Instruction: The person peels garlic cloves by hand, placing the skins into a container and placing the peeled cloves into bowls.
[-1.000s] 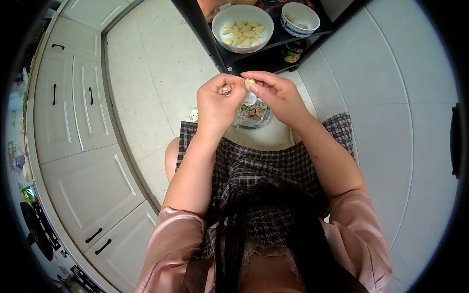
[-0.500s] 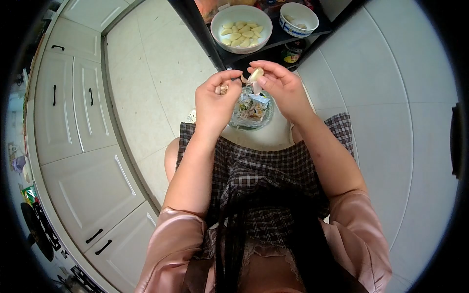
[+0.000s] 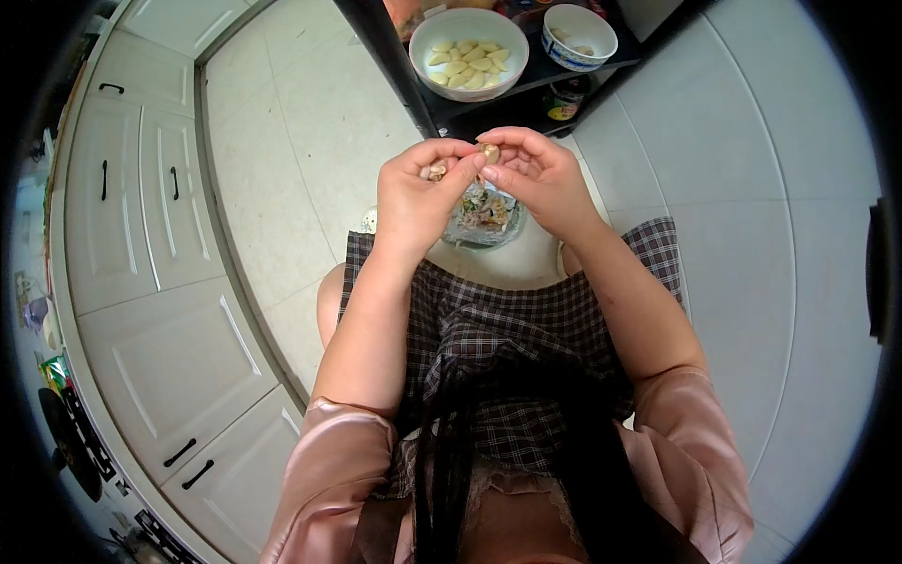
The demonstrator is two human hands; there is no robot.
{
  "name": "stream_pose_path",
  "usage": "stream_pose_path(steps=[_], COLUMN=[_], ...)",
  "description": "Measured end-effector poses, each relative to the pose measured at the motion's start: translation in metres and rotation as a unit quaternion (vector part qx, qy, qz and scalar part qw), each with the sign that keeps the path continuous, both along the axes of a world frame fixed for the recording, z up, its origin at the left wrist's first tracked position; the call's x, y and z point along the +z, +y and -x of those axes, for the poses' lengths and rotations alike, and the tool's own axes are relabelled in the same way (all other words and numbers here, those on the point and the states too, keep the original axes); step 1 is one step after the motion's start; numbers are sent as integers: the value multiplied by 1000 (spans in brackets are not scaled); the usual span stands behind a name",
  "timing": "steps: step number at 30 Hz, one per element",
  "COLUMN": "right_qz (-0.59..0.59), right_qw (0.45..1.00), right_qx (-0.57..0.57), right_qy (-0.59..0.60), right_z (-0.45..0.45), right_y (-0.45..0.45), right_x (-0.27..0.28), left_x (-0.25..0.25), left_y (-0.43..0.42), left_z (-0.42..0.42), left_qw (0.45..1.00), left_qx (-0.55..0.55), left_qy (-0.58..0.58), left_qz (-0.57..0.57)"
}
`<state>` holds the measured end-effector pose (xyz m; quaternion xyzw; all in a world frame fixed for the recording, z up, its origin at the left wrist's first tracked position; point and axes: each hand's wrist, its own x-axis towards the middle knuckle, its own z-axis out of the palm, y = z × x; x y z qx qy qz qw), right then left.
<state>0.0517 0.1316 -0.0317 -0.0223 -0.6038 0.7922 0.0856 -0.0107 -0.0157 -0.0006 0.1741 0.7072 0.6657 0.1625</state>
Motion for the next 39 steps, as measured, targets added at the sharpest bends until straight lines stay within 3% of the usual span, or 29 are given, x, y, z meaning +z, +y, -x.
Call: stream_pose_path(steps=[1,3,4,6,12,15,19,21,22,24,28,30,33,37,39], right_qz=[0,-161,-161,-317,-456,-461,-384,-91,-92,64,93,19,-29,-7,-19], right_qw=[1000,984,984,936,861,858,908,993,993,996,994,998,998,999,998], right_qx=[0,-50,-50,-95,-115,-119,-115,-72,-72,-64,-52,-65,-56,-37,-29], right_qy=[0,53,53,117,192,195,119,20,20,-3,-20,-12,-6,4,-54], right_z=[0,1,2,2,3,3,0,2,2,2,2,2,1,0,-2], right_y=[0,-1,0,1,2,-3,-8,-9,-6,0,2,0,1,0,0], right_x=[1,4,6,9,11,9,12,6,8,14,13,10,6,8,9], left_x=[1,3,4,4,1,-1,-4,-4,-4,-5,-8,-9,-8,-5,-4], left_y=[-1,-1,-1,-2,-1,1,3,4,3,1,-1,-1,1,3,3], left_z=[0,0,0,0,-3,-4,-3,-1,1,2,2,2,0,-1,-1], left_qw=[1000,1000,1000,999,996,995,995,994,993,992,992,990,996,992,990], left_qx=[-6,-12,-14,-17,-9,10,43,46,52,59,22,8,30,26,18], left_qy=[-5,-11,-11,-11,-53,-34,-73,-101,-102,-102,-85,-81,-17,96,125], left_qz=[9,18,24,31,68,93,48,19,29,39,91,112,82,76,61])
